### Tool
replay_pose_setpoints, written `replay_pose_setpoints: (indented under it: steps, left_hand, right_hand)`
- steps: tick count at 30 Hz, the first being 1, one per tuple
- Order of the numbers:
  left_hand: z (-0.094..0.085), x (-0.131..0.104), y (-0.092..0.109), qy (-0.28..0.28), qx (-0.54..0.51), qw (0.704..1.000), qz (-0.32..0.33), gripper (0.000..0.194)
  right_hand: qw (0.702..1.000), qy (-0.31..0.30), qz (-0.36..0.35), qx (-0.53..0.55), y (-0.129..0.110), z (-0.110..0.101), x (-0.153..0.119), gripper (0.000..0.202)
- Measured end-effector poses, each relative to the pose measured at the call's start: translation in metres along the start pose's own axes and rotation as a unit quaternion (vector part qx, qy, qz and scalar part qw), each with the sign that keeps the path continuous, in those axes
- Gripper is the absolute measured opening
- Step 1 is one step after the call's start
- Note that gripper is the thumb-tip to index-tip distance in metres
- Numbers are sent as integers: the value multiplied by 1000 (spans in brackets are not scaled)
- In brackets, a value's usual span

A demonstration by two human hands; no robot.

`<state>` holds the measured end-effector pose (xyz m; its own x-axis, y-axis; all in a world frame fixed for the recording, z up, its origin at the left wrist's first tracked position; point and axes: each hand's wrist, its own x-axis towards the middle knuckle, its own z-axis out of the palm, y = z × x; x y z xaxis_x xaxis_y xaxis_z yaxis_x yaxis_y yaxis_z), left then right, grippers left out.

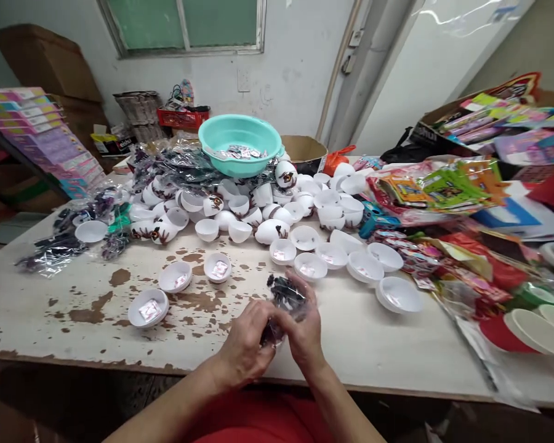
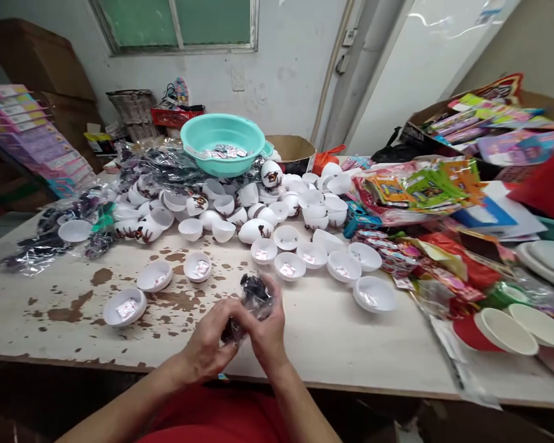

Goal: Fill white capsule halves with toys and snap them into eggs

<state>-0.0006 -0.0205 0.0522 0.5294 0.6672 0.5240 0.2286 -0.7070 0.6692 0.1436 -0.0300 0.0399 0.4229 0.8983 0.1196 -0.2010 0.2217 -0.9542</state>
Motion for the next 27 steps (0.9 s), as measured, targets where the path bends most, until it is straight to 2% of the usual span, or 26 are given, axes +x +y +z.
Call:
replay_pose_setpoints:
  steps: [2,3,5,6,7,9,11,12,14,16,18,20,22,25,27]
  left_hand:
    - [7,-3,0,19,8,1000,-1,45]
    - [7,-6,0,39,7,999,-27,49]
    - [7,-8,-1,99,-21,987,-124,72]
    - [7,-8,-3,129,-43,973,-185,81]
    - [6,-7,-4,147,-70,957,-240,82]
    - [2,-4,-8,159,-112,930,-311,55]
    - [-4,-1,-12,163,-135,916,-341,27]
    - [-7,0,-13,172,-134,916,-336,23]
    - [-11,1,-12,191,-97,935,-282,19]
    - [-15,1,-10,191,-22,962,-196,16]
    - [-20,2,-11,203,65,967,-140,22]
    - [-25,1,-14,250,132,949,-138,25]
    - [-29,-2,-19,297,153,930,-152,24]
    - [-26,-10,-25,282,133,935,-169,41]
    - [-22,-13,-27,268,131,937,-180,38]
  right_hand:
    - [996,78,31,32,1,9,10,51]
    - [990,116,53,52,3,15,14,45]
    - [980,151,99,83,10,29,14,42]
    - [978,144,119,91,13,35,11,42]
    - [978,124,135,98,15,41,7,43]
    - [974,72,171,128,16,45,-3,46]
    - [959,20,221,176,11,43,-7,57]
    - [949,3,249,195,7,40,-7,64]
    - [928,-9,305,212,2,35,-2,71]
    - [916,-25,351,195,1,35,1,65]
    - [914,-57,366,165,6,41,0,58]
    - [922,-71,353,143,17,50,-4,52]
    - [935,-41,325,134,30,59,-8,49]
    - [953,14,281,109,45,70,-14,50]
    - [967,18,243,77,50,76,-20,45]
